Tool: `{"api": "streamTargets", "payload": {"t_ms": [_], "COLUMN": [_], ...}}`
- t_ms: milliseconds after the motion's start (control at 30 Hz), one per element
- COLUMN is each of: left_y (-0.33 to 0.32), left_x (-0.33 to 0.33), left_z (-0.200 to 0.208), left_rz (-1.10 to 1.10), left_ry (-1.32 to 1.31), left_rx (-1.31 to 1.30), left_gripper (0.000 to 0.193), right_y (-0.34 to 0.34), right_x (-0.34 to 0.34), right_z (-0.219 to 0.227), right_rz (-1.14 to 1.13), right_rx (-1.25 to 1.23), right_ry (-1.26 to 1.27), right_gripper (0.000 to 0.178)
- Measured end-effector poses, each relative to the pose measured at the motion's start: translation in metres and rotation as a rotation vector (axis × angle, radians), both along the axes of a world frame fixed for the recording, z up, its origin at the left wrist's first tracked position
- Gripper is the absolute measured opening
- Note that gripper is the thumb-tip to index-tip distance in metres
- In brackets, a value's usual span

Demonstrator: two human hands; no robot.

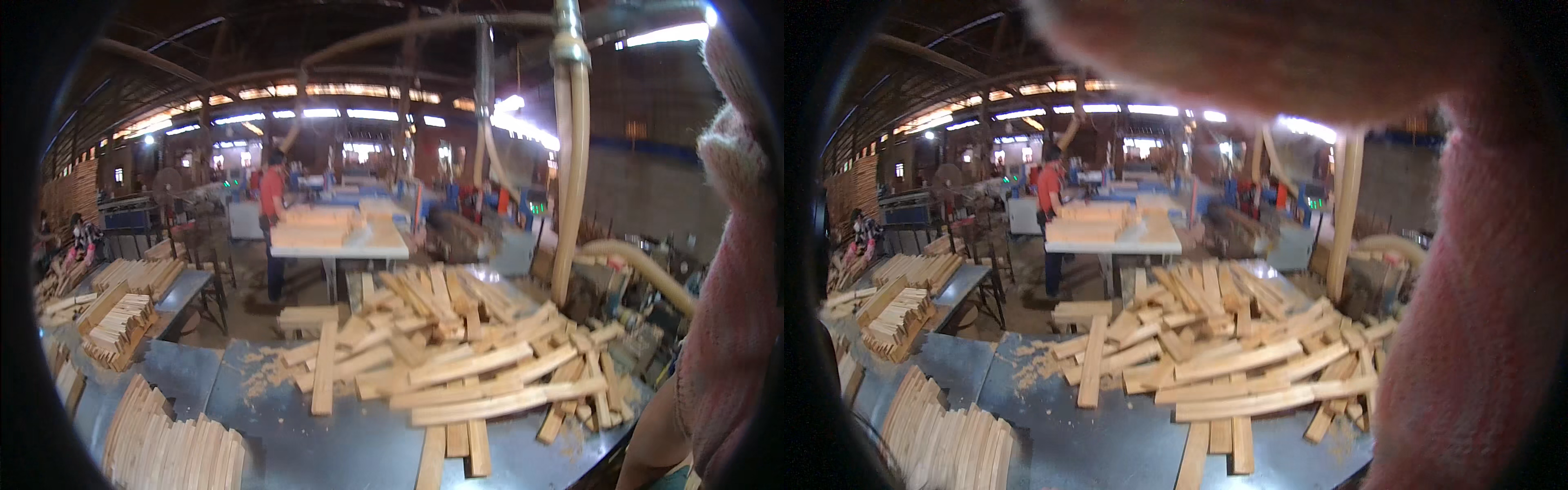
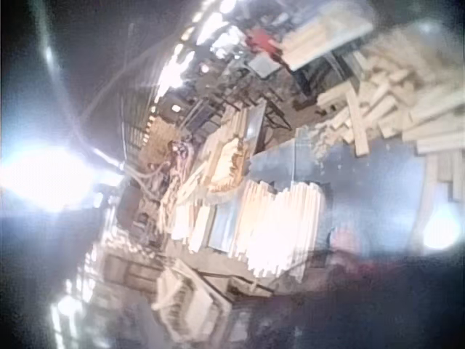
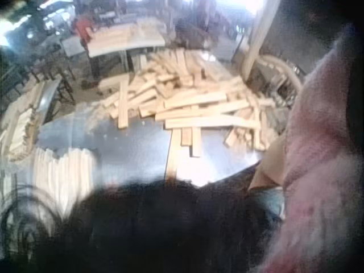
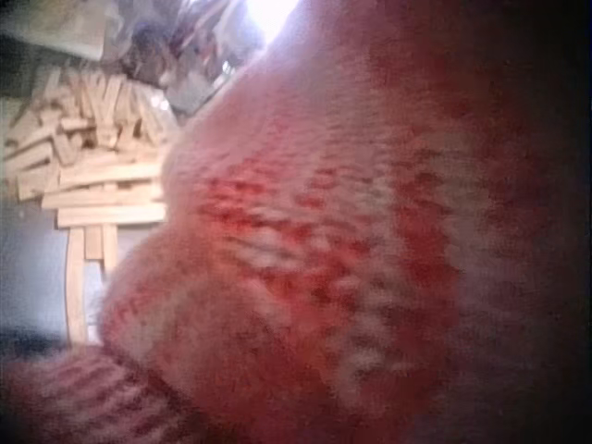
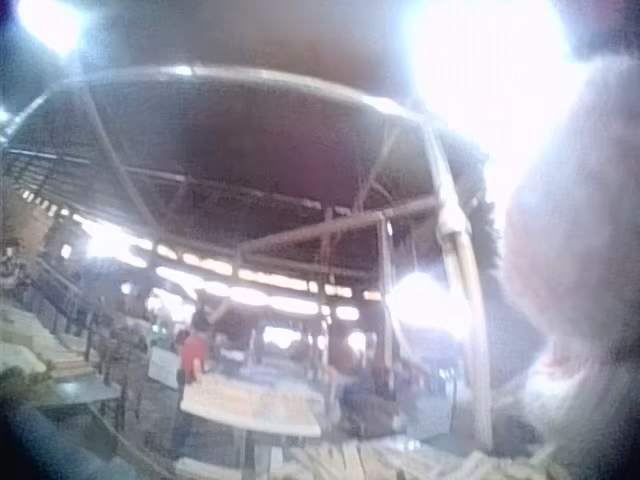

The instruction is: The person repeatedly picks up wooden planks from a large pile on a metal table and stacks them into a neat pile. The person handles the planks one by one or in small groups, aligning them before placing them down.

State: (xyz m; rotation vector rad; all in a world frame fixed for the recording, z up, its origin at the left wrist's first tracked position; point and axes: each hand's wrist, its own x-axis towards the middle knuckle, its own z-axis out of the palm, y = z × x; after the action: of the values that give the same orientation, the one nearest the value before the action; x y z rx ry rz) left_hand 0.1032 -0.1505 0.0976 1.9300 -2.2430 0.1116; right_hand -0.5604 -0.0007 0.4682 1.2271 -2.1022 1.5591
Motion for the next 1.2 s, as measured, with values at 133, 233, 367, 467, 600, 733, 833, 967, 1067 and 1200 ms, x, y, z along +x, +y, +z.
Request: {"api": "streamTargets", "payload": {"t_ms": [133, 233, 367, 467, 600, 733, 833, 967, 1067, 1200], "left_y": [-0.010, -0.051, -0.044, -0.050, -0.051, -0.033, -0.031, -0.003, 0.006, 0.027], "left_x": [-0.062, -0.161, -0.257, -0.288, -0.237, -0.120, -0.072, -0.042, -0.036, 0.009], "left_z": [-0.016, -0.041, -0.015, -0.041, -0.063, -0.063, -0.033, -0.007, -0.007, 0.001], "left_rz": [-0.112, -0.478, -0.528, -0.491, -0.125, 0.006, 0.325, 0.491, 0.354, 0.324], "left_ry": [0.024, 0.085, 0.254, 0.224, 0.372, 0.516, 1.490, 2.104, 1.904, 1.393], "left_rx": [0.040, 0.095, 0.435, 0.309, 0.530, 0.505, 1.087, 1.285, 1.136, 0.761], "left_gripper": [0.072, 0.074, 0.075, 0.074, 0.083, 0.088, 0.086, 0.078, 0.070, 0.041], "right_y": [-0.108, -0.168, -0.290, -0.377, -0.408, -0.400, -0.343, -0.274, -0.238, -0.197], "right_x": [0.007, 0.036, 0.085, 0.080, -0.067, -0.087, -0.143, 0.011, 0.130, 0.212], "right_z": [-0.008, 0.002, -0.040, -0.144, -0.322, -0.363, -0.454, -0.454, -0.408, -0.431], "right_rz": [0.269, 0.418, 0.888, 1.024, 0.461, 0.329, 0.945, 0.922, 0.679, 0.733], "right_rx": [0.015, 0.070, 0.088, 0.286, 1.036, 1.488, 1.168, 1.050, 0.842, 0.696], "right_ry": [0.058, 0.173, 0.050, -0.142, 0.745, 0.566, -0.329, -0.592, -0.973, -1.074], "right_gripper": [0.111, 0.112, 0.113, 0.114, 0.100, 0.114, 0.106, 0.075, 0.061, 0.055]}}
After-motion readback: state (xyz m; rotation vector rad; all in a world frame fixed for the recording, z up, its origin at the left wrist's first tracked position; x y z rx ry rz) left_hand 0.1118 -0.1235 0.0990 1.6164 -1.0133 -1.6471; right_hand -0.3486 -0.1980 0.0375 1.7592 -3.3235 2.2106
